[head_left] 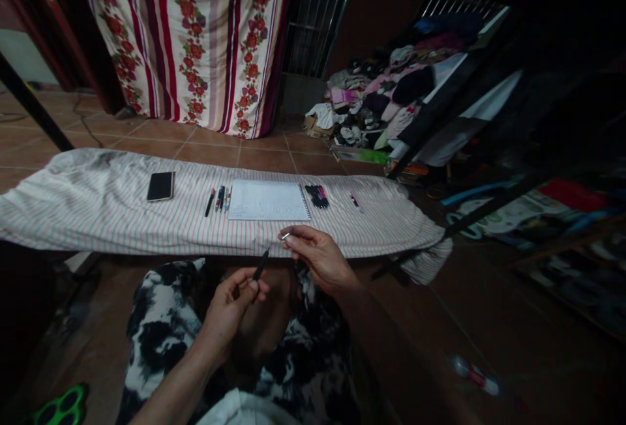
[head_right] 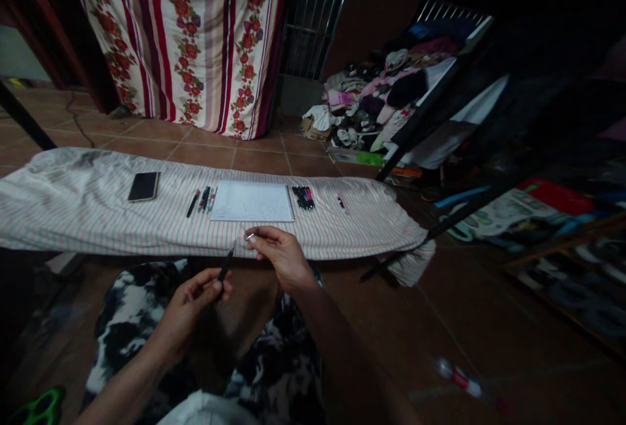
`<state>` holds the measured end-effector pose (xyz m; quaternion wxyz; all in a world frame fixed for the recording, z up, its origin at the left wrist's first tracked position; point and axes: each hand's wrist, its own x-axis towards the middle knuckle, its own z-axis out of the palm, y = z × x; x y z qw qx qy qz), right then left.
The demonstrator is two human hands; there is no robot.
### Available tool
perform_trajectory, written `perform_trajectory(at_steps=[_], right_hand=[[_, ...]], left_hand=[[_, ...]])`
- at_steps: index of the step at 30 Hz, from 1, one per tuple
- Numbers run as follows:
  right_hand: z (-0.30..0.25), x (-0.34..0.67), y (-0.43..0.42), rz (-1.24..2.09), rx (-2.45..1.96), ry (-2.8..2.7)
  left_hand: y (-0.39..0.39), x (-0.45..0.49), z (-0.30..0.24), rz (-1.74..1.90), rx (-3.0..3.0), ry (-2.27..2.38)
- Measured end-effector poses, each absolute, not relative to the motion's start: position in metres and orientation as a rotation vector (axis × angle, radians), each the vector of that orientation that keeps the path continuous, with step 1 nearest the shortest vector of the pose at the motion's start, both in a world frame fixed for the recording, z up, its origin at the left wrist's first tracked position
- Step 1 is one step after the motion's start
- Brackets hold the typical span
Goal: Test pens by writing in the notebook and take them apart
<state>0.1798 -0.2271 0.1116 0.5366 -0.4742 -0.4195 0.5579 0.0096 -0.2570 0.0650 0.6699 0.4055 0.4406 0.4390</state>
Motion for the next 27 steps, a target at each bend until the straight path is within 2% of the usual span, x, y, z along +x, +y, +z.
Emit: perform_trajectory(at_steps=[27], right_hand=[[0.133,0.167,-0.249,1.293,-1.249,-1.233]], left_hand=[[-0.274,0.003,0.086,0.988,1.064,0.967]])
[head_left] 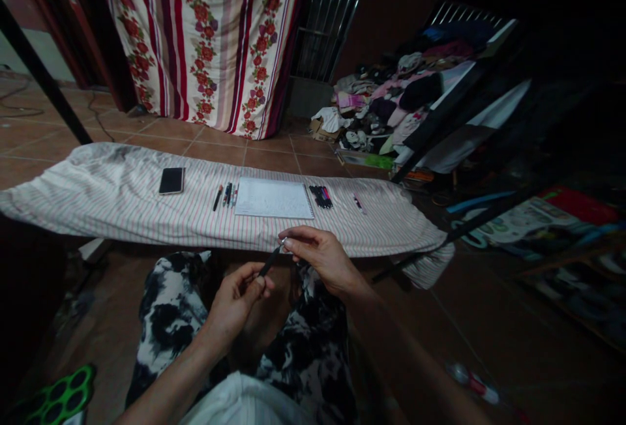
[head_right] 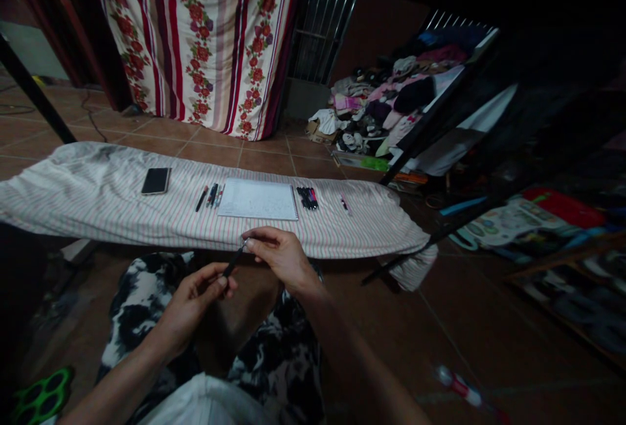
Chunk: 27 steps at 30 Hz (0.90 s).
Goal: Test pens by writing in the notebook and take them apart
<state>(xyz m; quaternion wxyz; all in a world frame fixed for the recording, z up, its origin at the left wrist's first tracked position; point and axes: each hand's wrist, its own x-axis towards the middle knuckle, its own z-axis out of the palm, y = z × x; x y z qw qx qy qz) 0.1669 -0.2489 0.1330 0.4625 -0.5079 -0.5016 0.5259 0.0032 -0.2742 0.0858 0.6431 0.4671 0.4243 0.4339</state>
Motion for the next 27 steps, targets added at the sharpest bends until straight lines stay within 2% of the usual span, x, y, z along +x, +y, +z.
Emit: perform_trajectory(at_steps=[27], right_hand=[[0.1306,0.1656,-0.2487,1.234,-1.316,-1.36]], left_hand=[[-0.2684,-0.0023,0.0873,0.989,1.16,1.029]])
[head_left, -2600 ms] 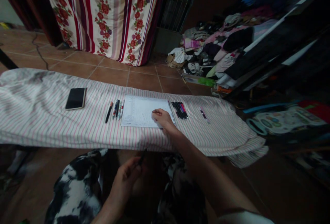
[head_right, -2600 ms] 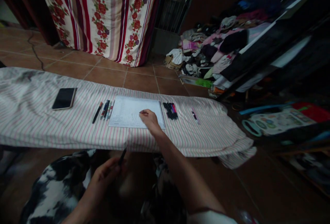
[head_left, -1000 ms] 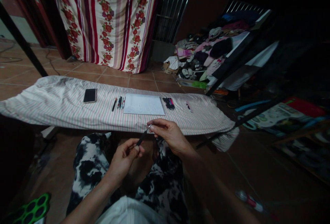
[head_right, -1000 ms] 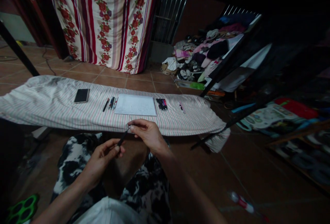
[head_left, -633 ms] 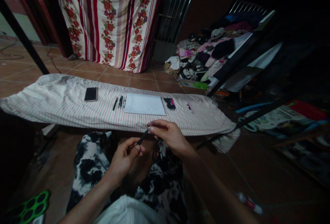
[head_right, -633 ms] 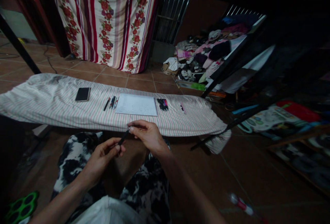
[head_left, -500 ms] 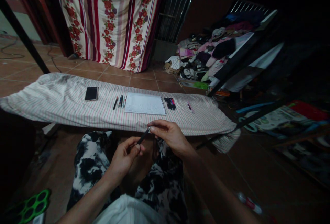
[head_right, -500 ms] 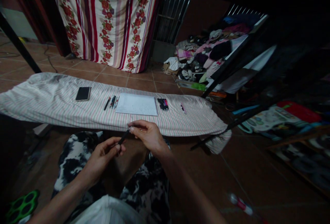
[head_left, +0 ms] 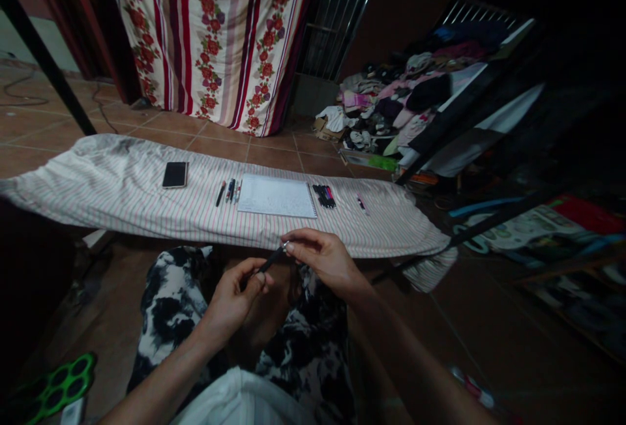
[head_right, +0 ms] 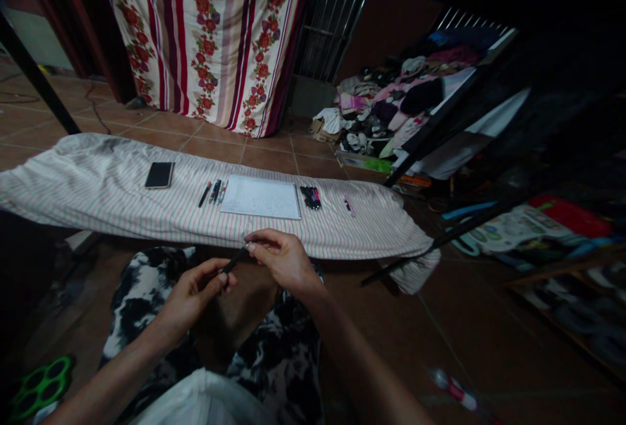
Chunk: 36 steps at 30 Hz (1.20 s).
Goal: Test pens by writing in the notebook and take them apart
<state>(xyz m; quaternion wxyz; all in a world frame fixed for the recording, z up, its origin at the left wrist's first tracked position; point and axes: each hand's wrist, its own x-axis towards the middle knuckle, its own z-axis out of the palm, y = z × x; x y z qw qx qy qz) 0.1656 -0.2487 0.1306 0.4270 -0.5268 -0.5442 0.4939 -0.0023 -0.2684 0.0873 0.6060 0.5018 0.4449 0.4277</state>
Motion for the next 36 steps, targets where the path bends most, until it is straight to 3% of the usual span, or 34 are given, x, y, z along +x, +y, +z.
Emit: perform_trajectory(at_steps=[14,36], right_hand=[[0.132,0.168,-0.247,1.095,-1.368,-1.591],[0.161,0.171,-0.253,0.459,-1.323,-2.333]], left_hand=[[-0.267,-0.009,0.08,0.991,1.244,1.04],[-0.275,-0.019,0.088,1.02,1.51,1.095]])
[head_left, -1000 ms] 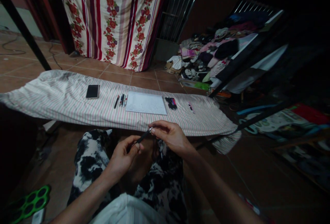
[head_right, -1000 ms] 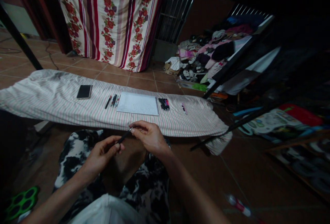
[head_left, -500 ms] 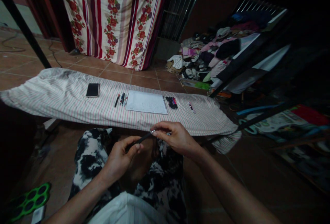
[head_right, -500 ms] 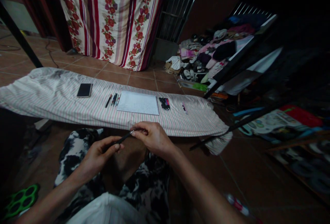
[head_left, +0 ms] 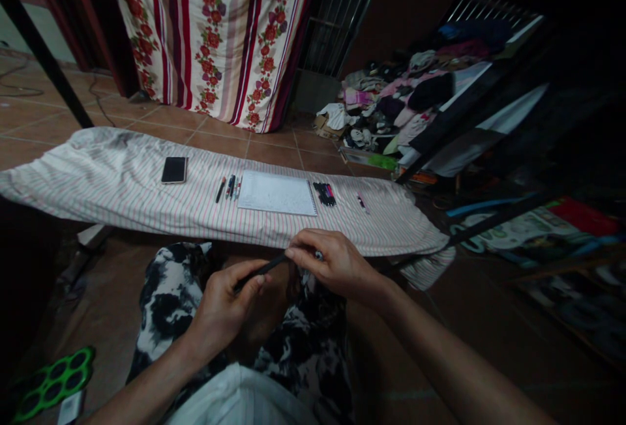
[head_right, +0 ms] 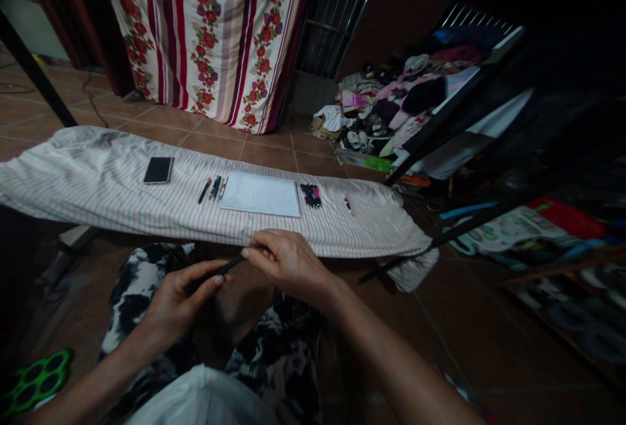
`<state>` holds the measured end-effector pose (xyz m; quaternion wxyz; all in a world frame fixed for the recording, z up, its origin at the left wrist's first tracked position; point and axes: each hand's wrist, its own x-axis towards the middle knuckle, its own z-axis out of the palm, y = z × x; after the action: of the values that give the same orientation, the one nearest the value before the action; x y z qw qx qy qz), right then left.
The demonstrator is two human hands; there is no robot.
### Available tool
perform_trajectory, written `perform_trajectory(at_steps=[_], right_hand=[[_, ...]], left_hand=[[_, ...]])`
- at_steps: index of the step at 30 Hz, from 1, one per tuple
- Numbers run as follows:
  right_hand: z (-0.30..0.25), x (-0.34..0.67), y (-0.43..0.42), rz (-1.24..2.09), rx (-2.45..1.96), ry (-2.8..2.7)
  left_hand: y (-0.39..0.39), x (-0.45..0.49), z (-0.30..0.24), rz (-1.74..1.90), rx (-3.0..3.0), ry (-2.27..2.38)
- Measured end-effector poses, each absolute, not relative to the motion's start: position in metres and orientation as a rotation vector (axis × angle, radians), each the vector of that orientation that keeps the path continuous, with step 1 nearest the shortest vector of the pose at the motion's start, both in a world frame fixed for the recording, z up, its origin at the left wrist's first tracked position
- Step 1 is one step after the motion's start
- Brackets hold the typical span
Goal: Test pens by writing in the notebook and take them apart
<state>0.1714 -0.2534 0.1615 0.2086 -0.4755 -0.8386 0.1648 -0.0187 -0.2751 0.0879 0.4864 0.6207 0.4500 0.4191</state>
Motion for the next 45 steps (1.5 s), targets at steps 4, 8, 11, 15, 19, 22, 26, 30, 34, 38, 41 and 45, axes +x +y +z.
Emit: perform_trajectory(at_steps=[4,8,11,15,19,22,26,30,34,38,41,45], right_hand=[[0.162,0.165,-0.256,0.41,-1.422,-2.318],[0.161,0.16,-0.257,0.409,-1.498,-2.282],[0.161,0.159,-0.258,0.43,-1.523,-2.258],[0.161,0.16,-0.257,0.51,-1.517,-2.238],[0.162,0.164,-0.255,0.602,-1.476,-2.15],[0.16,0.169,-0.253,0.703,-1.363,-2.052],[0.157,0.174,-0.252,0.757,-1.26,-2.035],[0.157,0.173,-0.253,0.67,-1.225,-2.13],[0.157,0.172,-0.253,0.63,-1.24,-2.156],[0.157,0.173,-0.254,0.607,-1.271,-2.188],[0.159,0.174,-0.255,0.583,-1.285,-2.228],[0.161,0.175,-0.256,0.526,-1.255,-2.279]], left_hand=[[-0.278,-0.019,0.089,1.065,1.667,1.126],[-0.28,-0.02,0.089,1.085,1.781,1.146],[-0.279,-0.02,0.088,1.073,1.76,1.157],[-0.277,-0.02,0.087,1.042,1.653,1.141],[-0.275,-0.019,0.088,0.999,1.523,1.096],[-0.273,-0.019,0.087,0.977,1.42,1.088],[-0.272,-0.019,0.085,0.958,1.376,1.064],[-0.272,-0.019,0.084,0.932,1.38,1.041],[-0.272,-0.018,0.085,0.916,1.415,1.058],[-0.273,-0.018,0.086,0.927,1.427,1.071],[-0.274,-0.019,0.086,0.938,1.455,1.089],[-0.276,-0.02,0.083,0.947,1.525,1.118]])
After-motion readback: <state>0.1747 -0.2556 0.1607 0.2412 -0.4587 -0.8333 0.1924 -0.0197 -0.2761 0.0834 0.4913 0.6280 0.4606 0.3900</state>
